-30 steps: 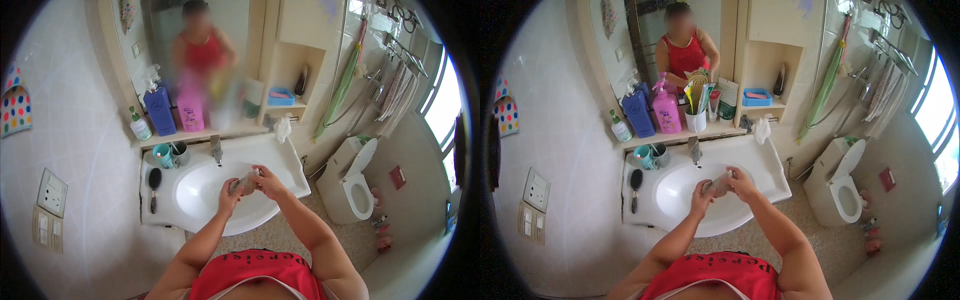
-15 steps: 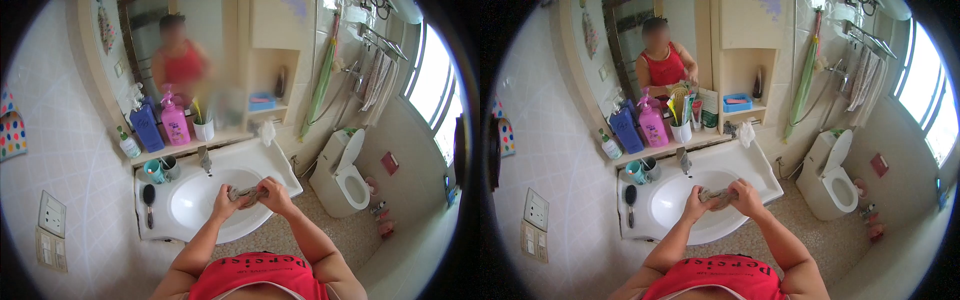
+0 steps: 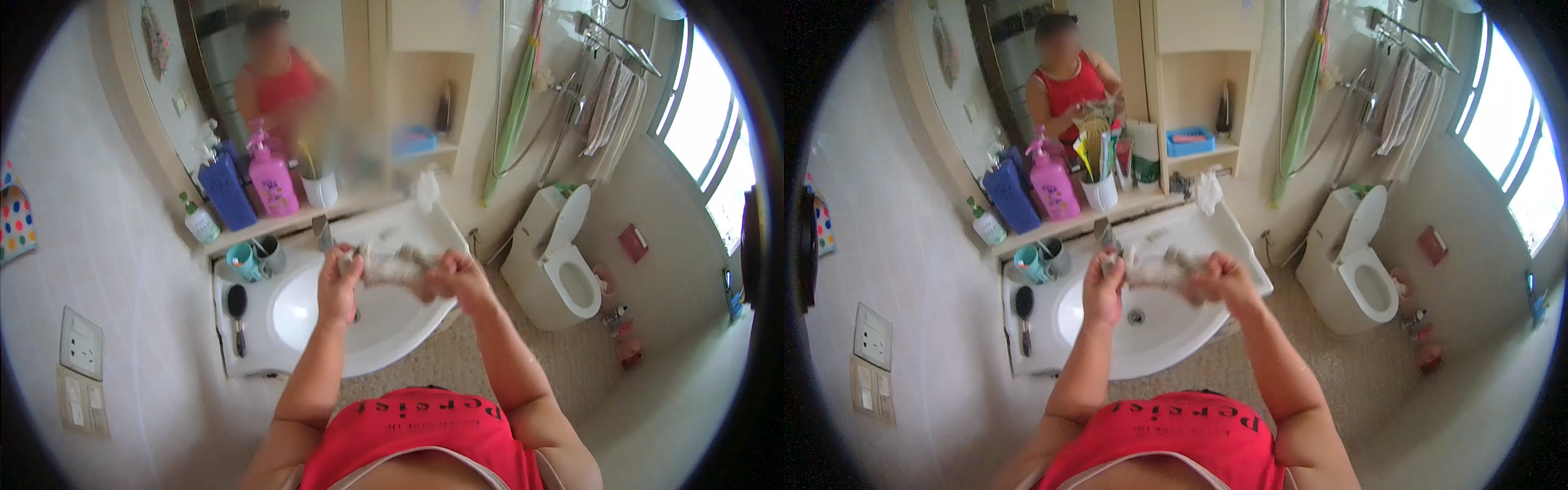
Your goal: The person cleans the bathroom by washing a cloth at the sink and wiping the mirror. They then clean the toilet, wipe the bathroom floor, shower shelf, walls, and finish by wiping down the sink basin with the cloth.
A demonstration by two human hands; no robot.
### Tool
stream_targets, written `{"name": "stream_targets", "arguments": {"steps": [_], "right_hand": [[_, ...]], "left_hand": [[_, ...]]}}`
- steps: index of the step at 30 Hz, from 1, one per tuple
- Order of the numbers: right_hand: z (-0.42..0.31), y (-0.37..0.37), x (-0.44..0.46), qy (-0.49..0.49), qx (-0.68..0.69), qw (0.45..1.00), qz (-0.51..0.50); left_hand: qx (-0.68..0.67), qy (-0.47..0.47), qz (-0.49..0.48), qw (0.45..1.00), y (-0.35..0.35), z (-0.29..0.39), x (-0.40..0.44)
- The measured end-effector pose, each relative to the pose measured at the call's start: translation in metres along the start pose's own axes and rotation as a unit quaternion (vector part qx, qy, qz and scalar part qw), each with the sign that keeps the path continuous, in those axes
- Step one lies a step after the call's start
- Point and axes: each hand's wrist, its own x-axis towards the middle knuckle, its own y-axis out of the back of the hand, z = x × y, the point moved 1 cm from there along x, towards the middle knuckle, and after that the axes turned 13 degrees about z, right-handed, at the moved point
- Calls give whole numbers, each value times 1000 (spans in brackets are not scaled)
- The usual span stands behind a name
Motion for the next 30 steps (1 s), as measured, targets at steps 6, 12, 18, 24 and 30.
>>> {"name": "stream_targets", "arguments": {"steps": [6, 12, 18, 24, 30], "right_hand": [[-32, 30, 4, 135, 30, 963, 233], [-44, 86, -4, 358, -529, 704, 311], [-41, -21, -17, 218, -299, 928, -36], [-14, -30, 7, 76, -218, 970, -70], [-8, 21, 34, 170, -304, 871, 346]], "left_hand": [[-95, -129, 57, 985, 3, 39, 18], [-131, -157, 35, 978, 10, 70, 38], [-98, -25, -147, 984, -89, 65, 8], [43, -54, -279, 958, -118, 64, 20], [259, -426, -285, 819, -104, 84, 5]]}}
